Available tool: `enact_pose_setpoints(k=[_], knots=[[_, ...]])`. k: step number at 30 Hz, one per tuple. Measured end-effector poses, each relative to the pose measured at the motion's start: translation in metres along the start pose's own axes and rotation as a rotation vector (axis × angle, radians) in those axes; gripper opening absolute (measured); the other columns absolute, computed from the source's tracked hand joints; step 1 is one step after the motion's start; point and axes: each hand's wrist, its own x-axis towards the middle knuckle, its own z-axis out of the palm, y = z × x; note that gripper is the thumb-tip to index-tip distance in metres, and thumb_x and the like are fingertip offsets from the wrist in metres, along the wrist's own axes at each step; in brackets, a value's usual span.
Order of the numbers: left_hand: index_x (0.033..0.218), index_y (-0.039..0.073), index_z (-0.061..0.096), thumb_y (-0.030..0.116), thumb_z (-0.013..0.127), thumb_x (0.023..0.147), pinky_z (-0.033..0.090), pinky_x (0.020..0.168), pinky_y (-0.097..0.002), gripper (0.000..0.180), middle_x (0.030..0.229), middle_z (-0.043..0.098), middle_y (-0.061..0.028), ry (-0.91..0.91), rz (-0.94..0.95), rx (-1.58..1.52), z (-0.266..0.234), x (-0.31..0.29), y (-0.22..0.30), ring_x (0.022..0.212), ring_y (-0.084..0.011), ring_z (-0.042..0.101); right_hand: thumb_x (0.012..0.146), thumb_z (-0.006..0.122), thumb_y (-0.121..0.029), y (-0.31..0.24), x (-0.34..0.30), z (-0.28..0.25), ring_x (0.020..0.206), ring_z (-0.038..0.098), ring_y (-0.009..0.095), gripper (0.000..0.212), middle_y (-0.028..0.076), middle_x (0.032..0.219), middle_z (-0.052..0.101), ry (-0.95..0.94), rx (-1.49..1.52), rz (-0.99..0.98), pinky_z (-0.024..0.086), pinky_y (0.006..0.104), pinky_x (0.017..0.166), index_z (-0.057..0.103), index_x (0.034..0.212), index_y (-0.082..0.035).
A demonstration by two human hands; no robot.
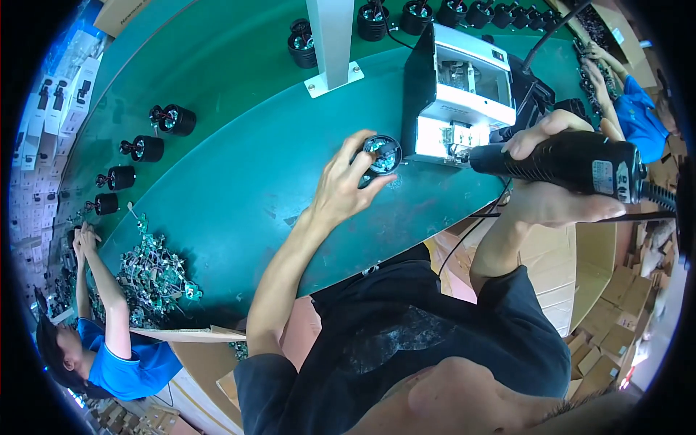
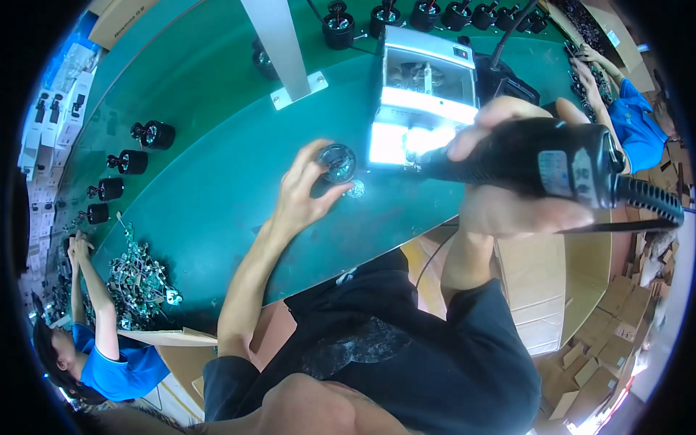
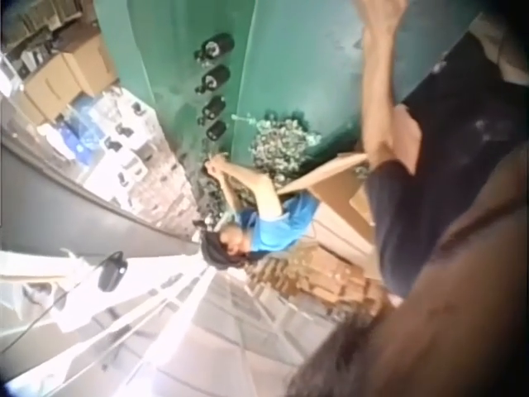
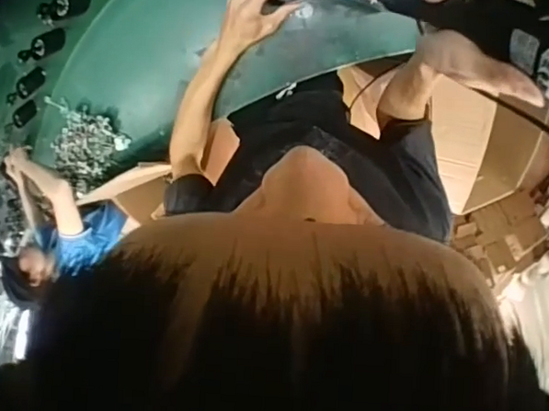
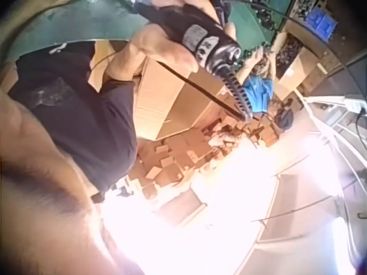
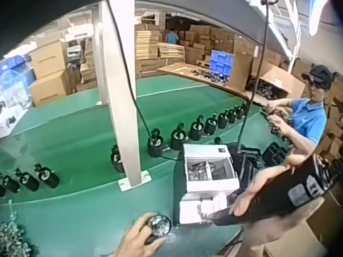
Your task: Assembling electronic components using an electric screwdriver on a production line.
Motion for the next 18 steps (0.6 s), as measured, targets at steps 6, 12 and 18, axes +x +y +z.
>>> enact_pose_setpoints(k=[6, 12, 18], knots=[[0.09, 0.0, 0.057, 0.015, 0.086, 0.073, 0.055, 0.079, -0.035, 0.037, 0.128, 0.061, -0.0176, 0.023, 0.035, -0.025, 0.005, 0.004, -0.002, 0.097, -0.0303, 0.067, 0.096, 0.035, -0.073, -0.012, -0.025, 0.027, 0.056, 0.067, 0.026, 0.079, 0.026, 0.105, 0.064, 0.071, 0.112, 0.044, 0.055, 0.0312, 0.041, 0.04, 0.145, -0.011], [0.093, 0.003, 0.056, 0.015, 0.083, 0.074, 0.055, 0.079, -0.04, 0.036, 0.128, 0.057, -0.0155, 0.027, 0.035, -0.028, 0.005, 0.005, -0.004, 0.091, -0.0317, 0.066, 0.094, 0.034, -0.075, 0.011, -0.02, 0.065, 0.054, 0.066, 0.024, 0.078, 0.023, 0.1, 0.063, 0.124, 0.061, -0.041, 0.055, 0.0322, 0.04, 0.041, 0.145, -0.015], [0.095, 0.003, 0.055, 0.014, 0.083, 0.073, 0.055, 0.078, -0.0405, 0.037, 0.127, 0.057, -0.0158, 0.027, 0.05, -0.039, 0.004, 0.004, -0.006, 0.09, -0.0321, 0.066, 0.094, 0.035, -0.075, 0.021, -0.02, 0.077, 0.053, 0.064, 0.023, 0.079, 0.019, 0.095, 0.061, 0.172, 0.026, 0.0, 0.055, 0.0321, 0.04, 0.039, 0.146, -0.017]])
